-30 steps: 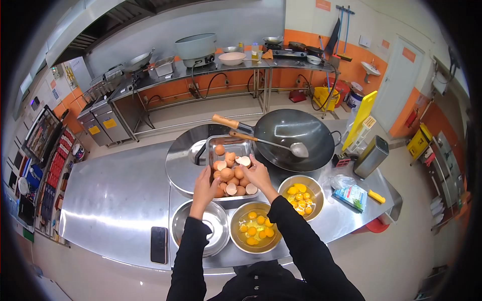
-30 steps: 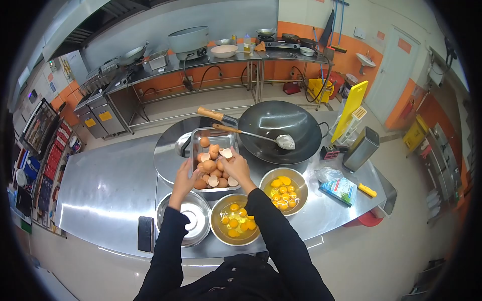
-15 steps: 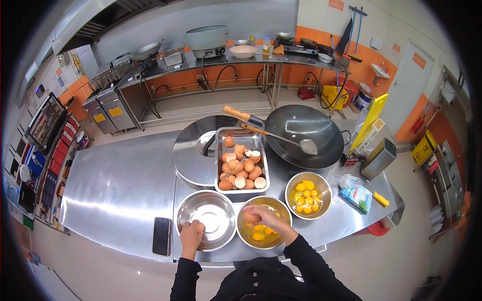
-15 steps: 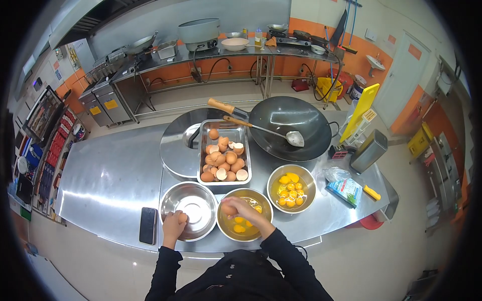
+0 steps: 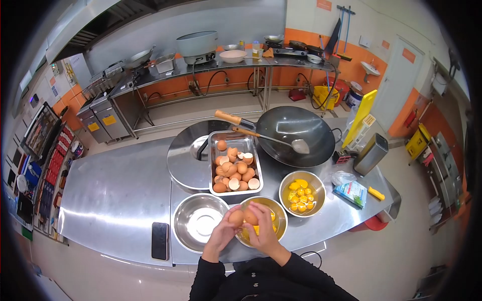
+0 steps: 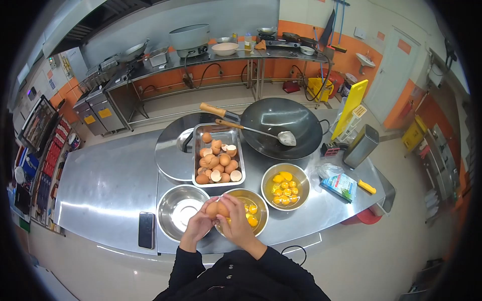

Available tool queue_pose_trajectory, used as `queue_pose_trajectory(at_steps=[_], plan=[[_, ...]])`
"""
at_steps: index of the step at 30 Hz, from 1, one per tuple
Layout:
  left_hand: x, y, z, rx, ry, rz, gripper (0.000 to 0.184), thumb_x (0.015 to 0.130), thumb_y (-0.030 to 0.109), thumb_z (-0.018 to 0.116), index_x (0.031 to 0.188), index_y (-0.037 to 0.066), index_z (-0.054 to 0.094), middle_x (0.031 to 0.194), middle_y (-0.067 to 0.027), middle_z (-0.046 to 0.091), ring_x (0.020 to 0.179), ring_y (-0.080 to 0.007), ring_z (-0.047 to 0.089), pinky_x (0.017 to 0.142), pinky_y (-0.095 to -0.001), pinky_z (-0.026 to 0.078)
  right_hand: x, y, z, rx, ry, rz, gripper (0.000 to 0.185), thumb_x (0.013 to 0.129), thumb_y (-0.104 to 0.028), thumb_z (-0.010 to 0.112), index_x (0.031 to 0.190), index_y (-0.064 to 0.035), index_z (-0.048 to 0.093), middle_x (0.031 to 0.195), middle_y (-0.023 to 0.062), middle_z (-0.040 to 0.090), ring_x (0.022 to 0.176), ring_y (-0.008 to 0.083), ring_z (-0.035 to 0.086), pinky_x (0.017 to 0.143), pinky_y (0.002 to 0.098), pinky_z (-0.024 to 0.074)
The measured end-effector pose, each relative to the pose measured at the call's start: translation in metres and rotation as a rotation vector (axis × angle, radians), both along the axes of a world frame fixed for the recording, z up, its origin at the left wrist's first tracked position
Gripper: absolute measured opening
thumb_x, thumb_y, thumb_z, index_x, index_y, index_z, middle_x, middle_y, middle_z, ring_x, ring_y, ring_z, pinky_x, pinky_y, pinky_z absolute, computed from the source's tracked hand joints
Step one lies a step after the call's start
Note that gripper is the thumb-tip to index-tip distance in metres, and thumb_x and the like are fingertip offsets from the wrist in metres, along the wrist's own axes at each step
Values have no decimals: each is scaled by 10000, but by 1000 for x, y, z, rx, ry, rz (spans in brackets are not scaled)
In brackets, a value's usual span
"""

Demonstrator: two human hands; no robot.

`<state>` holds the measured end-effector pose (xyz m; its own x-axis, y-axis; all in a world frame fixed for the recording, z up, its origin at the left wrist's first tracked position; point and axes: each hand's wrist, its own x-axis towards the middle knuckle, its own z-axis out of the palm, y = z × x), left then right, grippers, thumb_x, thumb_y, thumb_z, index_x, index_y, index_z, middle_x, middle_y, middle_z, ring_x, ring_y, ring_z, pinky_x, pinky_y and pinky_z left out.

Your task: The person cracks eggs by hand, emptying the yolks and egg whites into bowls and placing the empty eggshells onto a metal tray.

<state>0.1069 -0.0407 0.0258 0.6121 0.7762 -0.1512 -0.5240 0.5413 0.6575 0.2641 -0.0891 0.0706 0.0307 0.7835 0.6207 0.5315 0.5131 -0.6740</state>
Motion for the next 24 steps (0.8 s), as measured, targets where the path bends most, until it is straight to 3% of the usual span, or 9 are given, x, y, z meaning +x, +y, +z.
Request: queue_pose_trajectory(at_steps=[2, 9, 12, 15, 18, 21, 24], plan=[[15, 3, -6, -69, -21, -3, 598, 843, 278, 369, 1395, 46, 356, 1311, -83, 479, 1068, -165, 513, 849, -304, 422, 8, 7, -15, -45, -142, 84, 445, 891, -138, 578, 1294, -6, 442, 1284, 194, 447, 1169, 361, 468, 1004, 417, 379], [22, 8, -16, -3, 7, -58, 594, 868, 287, 404, 1409, 47, 353, 1300, -87, 487, 1046, -173, 522, 800, -298, 434, 24, -2, -21, -44, -82, -11, 434, 873, -129, 583, 1273, -15, 458, 1278, 193, 449, 1157, 379, 469, 1006, 433, 380], [29, 7, -14, 21, 54, -57, 578, 891, 294, 420, 1409, 45, 353, 1276, -93, 502, 980, -170, 536, 797, -288, 440, 26, 0, -26, -105, -66, 88, 406, 887, -144, 571, 1256, -7, 469, 1275, 204, 448, 1165, 372, 465, 1002, 412, 379], [28, 8, -11, 52, 116, -69, 549, 908, 259, 447, 1405, 43, 354, 1233, -103, 527, 895, -154, 544, 800, -274, 450, 36, 4, -42, -157, 232, -40, 347, 892, -115, 573, 1211, 2, 500, 1195, 189, 537, 1138, 289, 516, 975, 369, 394], [34, 2, 2, 118, 240, -52, 534, 913, 186, 496, 1412, 59, 352, 1194, -99, 547, 844, -135, 554, 770, -257, 467, 62, 10, -63, -499, 939, 165, 312, 888, -126, 614, 1160, 7, 541, 992, 125, 648, 942, 178, 610, 844, 299, 462], [38, 3, 0, 202, 320, -109, 558, 909, 122, 517, 1429, 85, 319, 1153, -99, 557, 817, -133, 568, 753, -257, 481, 67, 11, -51, -625, 671, 188, 299, 873, -184, 670, 1100, -3, 597, 801, 54, 678, 722, 98, 615, 687, 237, 485], [38, 3, -6, 277, 363, -185, 611, 912, 110, 517, 1452, 105, 230, 1107, -105, 562, 791, -143, 582, 742, -267, 490, 75, 12, -39, -753, 382, 280, 347, 852, -201, 702, 1136, -18, 623, 848, 56, 668, 700, 96, 610, 708, 206, 480]])
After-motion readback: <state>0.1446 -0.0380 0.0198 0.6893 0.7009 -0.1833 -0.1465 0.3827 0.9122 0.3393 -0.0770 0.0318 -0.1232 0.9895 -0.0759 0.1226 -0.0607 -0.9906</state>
